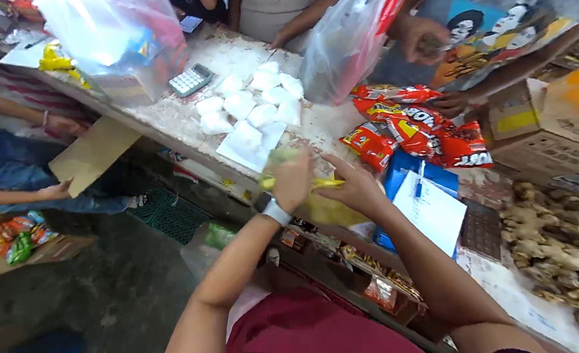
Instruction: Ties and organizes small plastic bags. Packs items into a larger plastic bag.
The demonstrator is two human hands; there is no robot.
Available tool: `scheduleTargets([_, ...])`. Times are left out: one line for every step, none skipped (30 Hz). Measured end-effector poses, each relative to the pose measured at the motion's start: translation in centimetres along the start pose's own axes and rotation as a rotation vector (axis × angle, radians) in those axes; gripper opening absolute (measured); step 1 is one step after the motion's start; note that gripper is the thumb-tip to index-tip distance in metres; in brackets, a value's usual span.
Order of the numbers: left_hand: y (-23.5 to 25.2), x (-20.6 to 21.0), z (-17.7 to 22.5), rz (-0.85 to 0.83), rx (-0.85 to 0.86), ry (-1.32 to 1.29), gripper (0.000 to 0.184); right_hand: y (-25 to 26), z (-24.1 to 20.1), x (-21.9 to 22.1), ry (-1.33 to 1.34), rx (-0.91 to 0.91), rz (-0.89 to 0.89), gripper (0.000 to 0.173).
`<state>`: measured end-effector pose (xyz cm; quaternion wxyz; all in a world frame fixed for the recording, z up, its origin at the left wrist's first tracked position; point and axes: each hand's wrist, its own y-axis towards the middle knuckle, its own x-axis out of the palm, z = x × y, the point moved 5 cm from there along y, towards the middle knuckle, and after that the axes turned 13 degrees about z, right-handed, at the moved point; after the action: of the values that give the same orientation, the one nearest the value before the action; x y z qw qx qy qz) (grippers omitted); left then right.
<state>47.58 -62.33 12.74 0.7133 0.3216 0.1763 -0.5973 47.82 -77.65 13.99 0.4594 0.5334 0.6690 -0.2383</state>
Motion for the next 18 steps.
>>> scheduleTargets([-1.0, -0.1, 1.1, -0.075, -0.055, -0.005, 0.032, -0.1, -1.5, 0.2, -0.021, 0.017, -0.074, 0.085])
scheduleTargets([-2.1, -0.6, 2.0, -0.141, -0.106, -0.028, 0.035, -0.5, -2.6, 0.4, -0.019, 0.034, -0.138, 0.086])
scheduleTargets([-3.5, -1.4, 2.5, -0.178, -0.135, -0.065, 0.037, -1.0, -3.4, 0.7, 0.016, 0.031, -0.181, 0.082])
scheduleTargets([-4.9, -2.3, 2.6, -0.181, -0.144, -0.115, 0.037, -1.6, -4.3, 1.1, 0.062, 0.004, -0.209, 0.071])
scheduleTargets([-6.5, -3.1, 2.3, -0.155, -0.131, -0.171, 0.036, -2.6, -5.2, 1.7, 0.112, -0.032, -0.232, 0.055])
scheduleTargets([-8.5, -3.7, 1.8, -0.108, -0.107, -0.212, 0.035, -3.9, -6.2, 2.5, 0.157, -0.080, -0.248, 0.043])
scheduleTargets([-10.6, -4.2, 1.2, -0.026, -0.072, -0.236, 0.033, -5.3, -7.1, 3.5, 0.192, -0.119, -0.265, 0.038])
scheduleTargets([-12.6, -4.7, 0.2, 0.050, -0.049, -0.248, 0.030, -6.7, -8.1, 4.7, 0.231, -0.132, -0.284, 0.035])
scheduleTargets([-14.5, -5.2, -0.9, 0.099, -0.045, -0.254, 0.029, -8.0, -9.2, 6.1, 0.262, -0.135, -0.304, 0.032])
scheduleTargets([-16.3, -5.6, -2.3, 0.116, -0.059, -0.262, 0.029, -9.4, -10.0, 7.9, 0.285, -0.139, -0.318, 0.029])
scheduleTargets([-18.2, -5.8, -4.1, 0.100, -0.082, -0.260, 0.029, -10.8, -10.7, 10.1, 0.303, -0.142, -0.338, 0.026])
scheduleTargets([-20.1, -5.8, -6.1, 0.053, -0.112, -0.275, 0.031, -12.4, -11.1, 12.7, 0.315, -0.146, -0.364, 0.024])
scheduleTargets([-22.0, -5.8, -8.6, -0.013, -0.143, -0.311, 0.034, -14.1, -11.4, 15.7, 0.326, -0.139, -0.399, 0.020])
scheduleTargets([-23.9, -5.7, -11.4, -0.075, -0.172, -0.356, 0.037, -15.8, -11.7, 18.9, 0.336, -0.121, -0.422, 0.017])
scheduleTargets([-25.8, -5.7, -14.8, -0.098, -0.211, -0.402, 0.037, -17.4, -12.1, 22.0, 0.337, -0.093, -0.444, 0.016])
scheduleTargets([-27.4, -5.9, -18.6, -0.089, -0.268, -0.414, 0.035, -18.7, -12.5, 25.0, 0.330, -0.054, -0.463, 0.017])
scheduleTargets([-28.5, -6.2, -22.9, -0.064, -0.352, -0.348, 0.034, -19.8, -12.8, 28.0, 0.319, -0.007, -0.479, 0.019])
scheduleTargets([-29.2, -6.6, -27.6, -0.026, -0.448, -0.218, 0.038, -20.7, -13.3, 30.7, 0.308, 0.050, -0.490, 0.020])
